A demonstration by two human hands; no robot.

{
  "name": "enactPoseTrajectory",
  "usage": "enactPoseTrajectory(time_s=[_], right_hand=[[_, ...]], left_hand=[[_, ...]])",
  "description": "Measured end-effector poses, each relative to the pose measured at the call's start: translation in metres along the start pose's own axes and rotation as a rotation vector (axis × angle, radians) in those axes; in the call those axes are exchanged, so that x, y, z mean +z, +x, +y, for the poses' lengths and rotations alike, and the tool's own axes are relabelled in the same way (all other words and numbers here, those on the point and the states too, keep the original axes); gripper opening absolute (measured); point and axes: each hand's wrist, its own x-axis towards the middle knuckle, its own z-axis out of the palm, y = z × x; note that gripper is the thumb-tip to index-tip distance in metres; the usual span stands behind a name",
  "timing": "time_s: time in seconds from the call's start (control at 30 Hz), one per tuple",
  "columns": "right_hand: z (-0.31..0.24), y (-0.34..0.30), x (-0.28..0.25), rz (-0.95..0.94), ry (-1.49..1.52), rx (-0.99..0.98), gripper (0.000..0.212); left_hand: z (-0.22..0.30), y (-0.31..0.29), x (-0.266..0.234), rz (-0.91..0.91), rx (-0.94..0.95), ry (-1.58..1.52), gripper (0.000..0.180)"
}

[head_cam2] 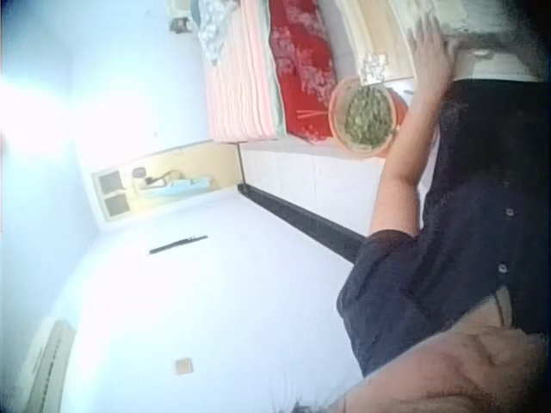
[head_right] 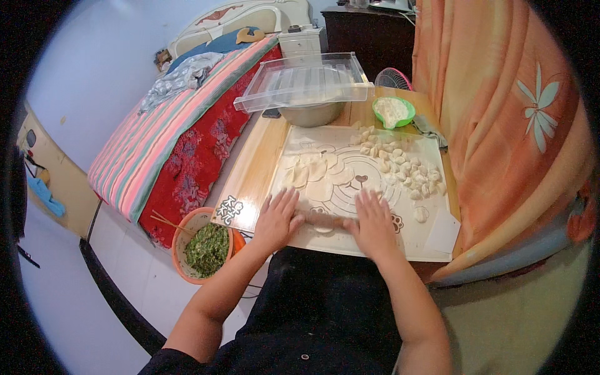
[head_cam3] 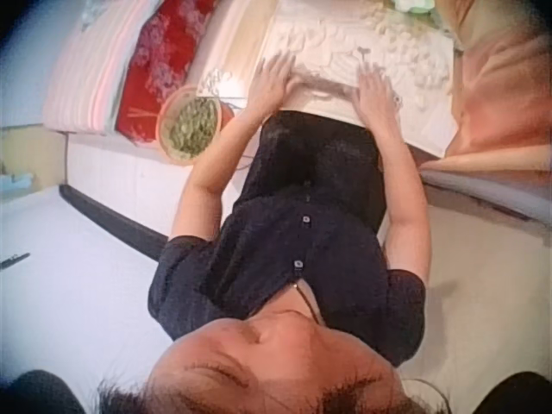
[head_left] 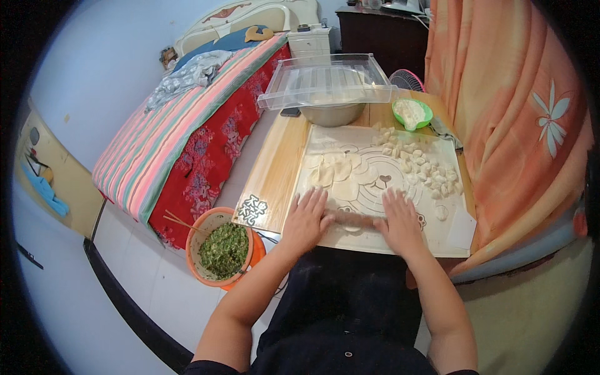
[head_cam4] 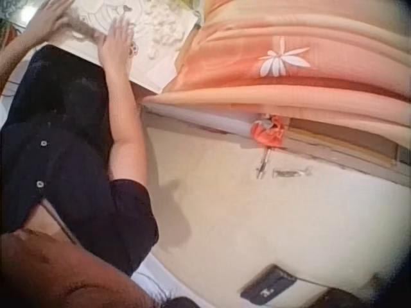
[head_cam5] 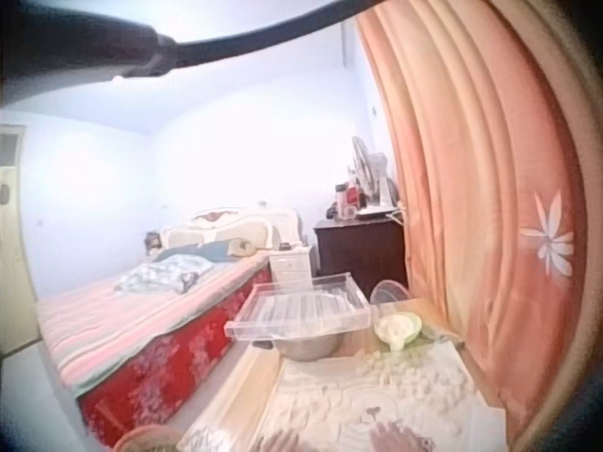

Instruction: The person uses a wooden rolling pin to flatten small balls of dough into thin, round discs on a floured mat. They repeatedly pick up a dough ball, roll it out, and place the finished disc onto a growing pile of prepared wrappers.

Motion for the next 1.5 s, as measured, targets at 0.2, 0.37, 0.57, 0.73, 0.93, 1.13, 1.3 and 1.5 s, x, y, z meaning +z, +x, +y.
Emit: enactPoseTrajectory(time_s=[0.2, 0.37, 0.57, 0.73, 0.93, 1.13, 1.3, 1.5], right_hand=[[-0.014, -0.02, -0.007, -0.149, -0.032, -0.006, 0.074], [-0.018, -0.002, 0.003, -0.04, -0.011, 0.0, 0.072], [-0.005, 0.016, 0.019, 0.008, -0.01, -0.049, 0.062], [-0.015, -0.036, 0.01, 0.155, 0.125, -0.157, 0.043], [-0.034, -0.038, -0.012, 0.188, 0.164, -0.145, 0.038], [-0.026, -0.047, 0.012, 0.096, 0.099, -0.085, 0.049], [-0.023, 0.039, 0.027, 0.11, 0.01, 0.12, 0.068], [-0.039, 0.021, 0.013, -0.024, 0.007, 0.017, 0.072]], left_hand=[[0.004, -0.042, -0.009, -0.122, -0.044, -0.049, 0.073], [-0.009, -0.035, 0.002, -0.023, -0.038, -0.059, 0.077], [-0.015, -0.013, -0.006, -0.18, -0.121, -0.162, 0.065], [0.007, -0.002, -0.023, -0.308, 0.175, -0.479, 0.044], [0.01, 0.025, -0.005, -0.386, 0.286, -0.564, 0.031], [-0.001, -0.005, -0.02, -0.301, 0.062, -0.33, 0.036], [-0.023, 0.024, 0.004, 0.018, -0.025, 0.002, 0.05], [-0.039, -0.001, 0.016, -0.084, -0.225, 0.027, 0.063]])
